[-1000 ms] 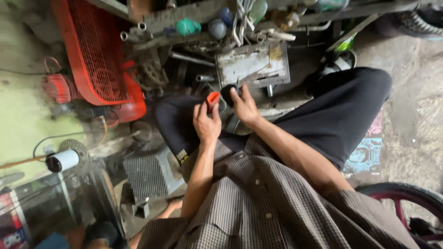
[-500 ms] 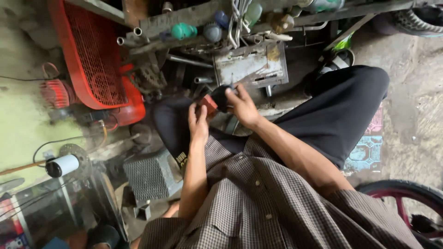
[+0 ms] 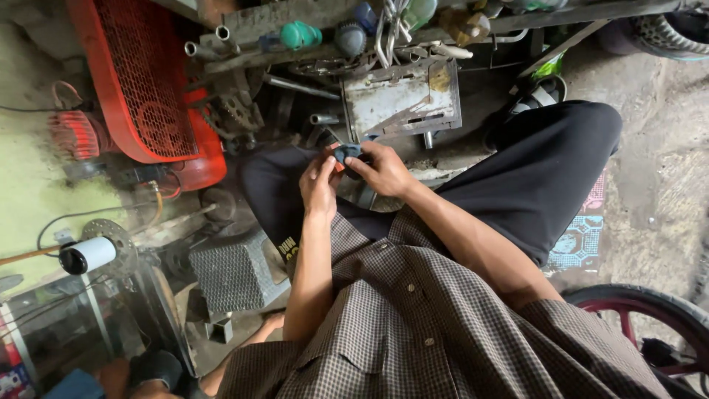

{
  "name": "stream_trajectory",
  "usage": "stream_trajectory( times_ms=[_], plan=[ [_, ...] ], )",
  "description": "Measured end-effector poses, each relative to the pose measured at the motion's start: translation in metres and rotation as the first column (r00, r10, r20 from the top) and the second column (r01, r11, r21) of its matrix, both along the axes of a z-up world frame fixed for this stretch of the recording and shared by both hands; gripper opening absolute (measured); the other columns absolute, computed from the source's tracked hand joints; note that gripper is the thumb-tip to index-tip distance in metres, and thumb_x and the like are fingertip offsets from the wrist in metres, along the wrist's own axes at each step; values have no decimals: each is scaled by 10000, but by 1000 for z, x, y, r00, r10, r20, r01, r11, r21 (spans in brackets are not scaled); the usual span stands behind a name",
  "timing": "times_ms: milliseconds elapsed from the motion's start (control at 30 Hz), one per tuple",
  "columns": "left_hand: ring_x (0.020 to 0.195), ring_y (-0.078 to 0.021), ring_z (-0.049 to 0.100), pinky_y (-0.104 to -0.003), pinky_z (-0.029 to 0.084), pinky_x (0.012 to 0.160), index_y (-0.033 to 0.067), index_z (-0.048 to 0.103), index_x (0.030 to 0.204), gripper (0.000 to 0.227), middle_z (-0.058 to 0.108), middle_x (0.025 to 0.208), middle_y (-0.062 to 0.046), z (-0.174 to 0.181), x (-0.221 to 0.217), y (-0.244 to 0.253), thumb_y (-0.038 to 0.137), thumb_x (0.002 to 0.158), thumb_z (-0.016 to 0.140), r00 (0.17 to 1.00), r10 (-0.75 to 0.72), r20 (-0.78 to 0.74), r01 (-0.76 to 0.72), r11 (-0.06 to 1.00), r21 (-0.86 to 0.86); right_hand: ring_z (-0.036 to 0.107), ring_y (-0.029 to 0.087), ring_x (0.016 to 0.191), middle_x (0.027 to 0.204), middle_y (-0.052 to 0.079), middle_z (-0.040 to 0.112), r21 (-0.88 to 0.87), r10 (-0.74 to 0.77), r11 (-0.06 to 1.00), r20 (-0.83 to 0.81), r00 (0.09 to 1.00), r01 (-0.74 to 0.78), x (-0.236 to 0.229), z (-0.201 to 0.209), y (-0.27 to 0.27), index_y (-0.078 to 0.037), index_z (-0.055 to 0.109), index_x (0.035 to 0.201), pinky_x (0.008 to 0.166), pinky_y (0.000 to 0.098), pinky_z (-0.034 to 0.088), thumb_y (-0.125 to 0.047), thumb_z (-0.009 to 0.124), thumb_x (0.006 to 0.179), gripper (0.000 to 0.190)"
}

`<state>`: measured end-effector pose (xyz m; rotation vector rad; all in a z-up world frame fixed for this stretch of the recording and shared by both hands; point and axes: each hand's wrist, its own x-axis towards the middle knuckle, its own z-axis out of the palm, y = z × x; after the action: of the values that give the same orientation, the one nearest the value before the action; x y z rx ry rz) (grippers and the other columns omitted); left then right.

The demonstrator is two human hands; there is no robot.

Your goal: The person sits cross-legged on the floor and wipes a small red object with a dark cloth. They then pick up a metal L-shaped tool and wipe it thoroughly with the cloth, turning it over to clean different sides.

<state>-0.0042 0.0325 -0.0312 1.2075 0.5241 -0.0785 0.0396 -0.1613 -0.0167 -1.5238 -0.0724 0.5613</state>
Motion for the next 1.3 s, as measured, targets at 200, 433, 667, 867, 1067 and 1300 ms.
stream_trajectory(
  times_ms=[200, 433, 667, 867, 1067, 1300],
  plan=[
    [1108, -149, 666, -303, 539, 976, -4, 644, 1298, 340, 691, 1256, -60, 41, 6, -23, 159, 1000, 655, 999, -29, -32, 28, 1000, -11, 667, 338, 1013, 1073, 152, 675, 79, -21, 997, 503, 864, -21, 4, 11, -13, -45, 711, 1142, 893, 417, 534, -152, 733, 951, 220],
    [1209, -134, 642, -276, 501, 1065, -34, 603, 1384, 425, 669, 1351, -79, 72, 13, -19, 89, 987, 693, 962, -269, 52, 247, 934, 260, 661, 336, 1045, 1138, 158, 663, 144, -86, 990, 596, 798, -1, 2, 26, -16, -42, 666, 1239, 916, 422, 533, -143, 739, 944, 321],
    [1168, -206, 637, -363, 533, 1019, -52, 553, 1454, 488, 637, 1339, -117, 37, -1, 7, 35, 987, 663, 971, -238, 23, 239, 964, -115, 684, 271, 1043, 1110, 116, 688, 151, -84, 988, 661, 745, -22, 7, 11, -17, -80, 705, 1223, 956, 378, 566, 53, 592, 875, 389],
    [1291, -266, 648, -381, 510, 1151, -30, 511, 1411, 568, 605, 1409, -106, 71, -8, -2, 121, 908, 725, 976, -110, 188, 189, 859, -477, 597, 78, 772, 906, 4, 713, 181, -191, 965, -15, 981, 191, 2, -5, -2, -41, 707, 1221, 701, 252, 507, -132, 594, 1008, 258],
    [1172, -191, 642, -335, 508, 1045, -30, 534, 1476, 664, 665, 1303, -112, 45, -4, -9, 65, 874, 797, 953, -290, 85, 235, 887, 398, 555, 96, 769, 922, 14, 691, 443, -73, 854, -418, 905, 273, -19, -46, 20, -10, 729, 1077, 666, 258, 439, -185, 550, 1115, 254],
    [1041, -203, 729, -332, 577, 941, 10, 627, 1362, 672, 743, 1164, -126, 45, 7, -18, 94, 754, 900, 978, -208, -31, 140, 533, 835, 660, 118, 963, 1081, 35, 727, 574, 28, 700, -617, 787, 425, -15, -19, 20, -23, 705, 1141, 882, 267, 529, -209, 518, 1063, 275]
  ],
)
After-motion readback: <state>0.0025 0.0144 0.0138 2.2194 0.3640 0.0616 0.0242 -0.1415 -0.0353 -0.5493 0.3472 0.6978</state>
